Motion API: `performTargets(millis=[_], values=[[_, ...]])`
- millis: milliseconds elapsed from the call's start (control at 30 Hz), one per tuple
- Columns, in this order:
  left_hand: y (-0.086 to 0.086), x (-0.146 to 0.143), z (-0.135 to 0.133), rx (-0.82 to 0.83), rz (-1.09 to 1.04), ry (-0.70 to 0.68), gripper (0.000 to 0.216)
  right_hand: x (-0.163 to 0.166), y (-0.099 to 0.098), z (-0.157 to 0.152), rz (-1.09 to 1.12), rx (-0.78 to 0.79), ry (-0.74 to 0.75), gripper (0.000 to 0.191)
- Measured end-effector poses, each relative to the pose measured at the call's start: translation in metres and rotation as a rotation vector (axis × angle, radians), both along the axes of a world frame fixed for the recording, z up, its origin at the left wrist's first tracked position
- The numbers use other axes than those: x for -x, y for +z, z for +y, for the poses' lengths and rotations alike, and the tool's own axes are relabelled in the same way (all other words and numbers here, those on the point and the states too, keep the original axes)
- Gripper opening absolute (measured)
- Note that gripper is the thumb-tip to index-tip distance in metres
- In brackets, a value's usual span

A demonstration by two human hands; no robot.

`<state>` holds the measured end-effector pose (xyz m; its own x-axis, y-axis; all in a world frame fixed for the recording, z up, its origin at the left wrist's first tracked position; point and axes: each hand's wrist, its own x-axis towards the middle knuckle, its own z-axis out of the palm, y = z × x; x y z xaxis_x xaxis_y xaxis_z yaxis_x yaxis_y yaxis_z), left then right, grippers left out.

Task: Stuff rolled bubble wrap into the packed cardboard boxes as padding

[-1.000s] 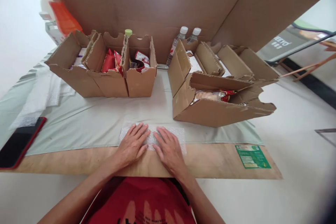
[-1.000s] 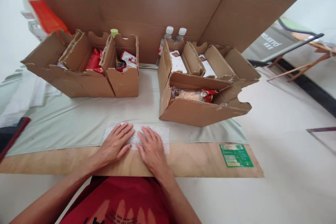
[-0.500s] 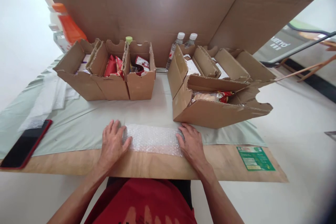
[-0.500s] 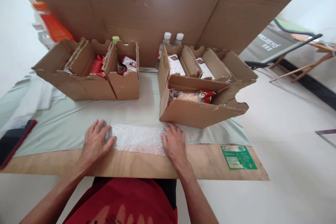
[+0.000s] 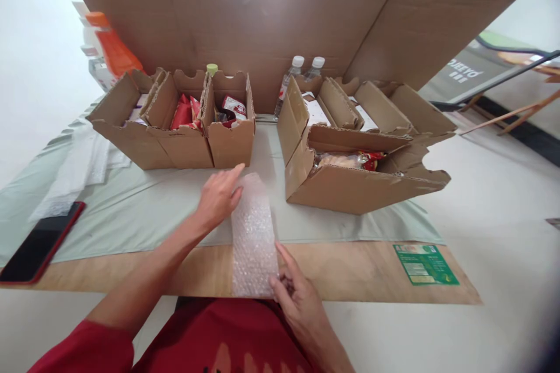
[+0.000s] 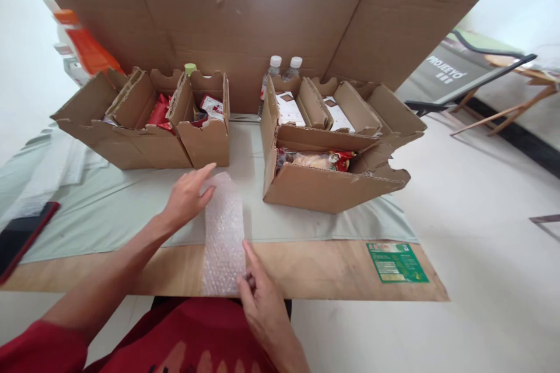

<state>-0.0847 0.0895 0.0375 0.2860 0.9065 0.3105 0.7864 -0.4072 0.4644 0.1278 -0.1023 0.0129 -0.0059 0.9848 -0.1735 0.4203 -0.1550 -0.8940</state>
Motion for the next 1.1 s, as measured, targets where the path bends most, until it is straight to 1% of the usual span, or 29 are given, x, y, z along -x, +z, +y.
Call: performTargets(millis=[67,100,133,200,233,267,300,333,367,400,433,500,533,600,667,733,767,800,833,900,967,1033,1100], values=[[0.000,-0.010,0.008,0.005,-0.001,-0.065,0.063,0.010,-0.007,0.002,-0.011,0.005,-0.011,0.059],[-0.001,-0.010,0.003,0.008,-0.001,-0.096,0.063,0.012,-0.009,0.004,-0.010,0.008,-0.010,0.056],[-0.002,-0.006,-0.007,0.017,-0.006,-0.135,0.060,0.012,-0.011,0.006,0.000,0.015,-0.002,0.052],[-0.005,0.009,-0.043,0.067,-0.029,-0.239,0.052,0.010,-0.010,0.010,0.047,0.044,0.018,0.043],[-0.007,0.017,-0.065,0.125,-0.062,-0.314,0.050,0.008,-0.008,0.011,0.082,0.069,0.023,0.039],[-0.009,0.026,-0.088,0.189,-0.086,-0.380,0.052,0.006,-0.005,0.012,0.130,0.102,0.019,0.036],[-0.012,0.032,-0.109,0.233,-0.090,-0.429,0.061,0.005,-0.003,0.013,0.192,0.141,0.004,0.035],[-0.015,0.035,-0.128,0.254,-0.077,-0.461,0.070,0.004,0.000,0.014,0.263,0.185,-0.019,0.035],[-0.019,0.036,-0.143,0.237,-0.071,-0.474,0.074,0.004,0.002,0.015,0.332,0.231,-0.045,0.036],[-0.024,0.035,-0.153,0.205,-0.073,-0.463,0.072,0.004,0.004,0.015,0.390,0.270,-0.071,0.037],[-0.029,0.032,-0.158,0.161,-0.090,-0.428,0.064,0.005,0.004,0.016,0.431,0.299,-0.100,0.040],[-0.037,0.025,-0.155,0.110,-0.163,-0.288,0.047,0.005,0.004,0.015,0.470,0.318,-0.146,0.046],[-0.040,0.022,-0.149,0.115,-0.199,-0.204,0.042,0.005,0.003,0.013,0.472,0.298,-0.169,0.050],[-0.041,0.019,-0.134,0.177,-0.240,-0.065,0.035,0.004,0.001,0.008,0.431,0.186,-0.211,0.052],[-0.040,0.018,-0.120,0.267,-0.219,-0.002,0.038,0.004,-0.001,0.004,0.273,-0.044,-0.206,0.042],[-0.038,0.017,-0.110,0.327,-0.175,0.010,0.043,0.005,-0.003,0.004,0.013,-0.350,-0.113,0.028],[-0.038,0.016,-0.107,0.341,-0.157,0.011,0.045,0.006,-0.004,0.006,-0.132,-0.492,-0.045,0.026],[-0.038,0.015,-0.105,0.343,-0.143,0.012,0.046,0.008,-0.005,0.011,-0.274,-0.608,0.026,0.028],[-0.038,0.014,-0.104,0.338,-0.135,0.013,0.047,0.010,-0.007,0.016,-0.402,-0.684,0.092,0.032],[-0.039,0.012,-0.103,0.318,-0.125,0.010,0.049,0.013,-0.013,0.029,-0.596,-0.748,0.201,0.038],[-0.039,0.011,-0.106,0.291,-0.113,0.006,0.049,0.014,-0.020,0.042,-0.691,-0.763,0.282,0.039],[-0.034,0.011,-0.113,0.250,-0.106,0.006,0.044,0.012,-0.025,0.051,-0.707,-0.777,0.330,0.039],[-0.027,0.014,-0.124,0.151,-0.105,-0.016,0.039,0.009,-0.023,0.053,-0.672,-0.777,0.358,0.040]])
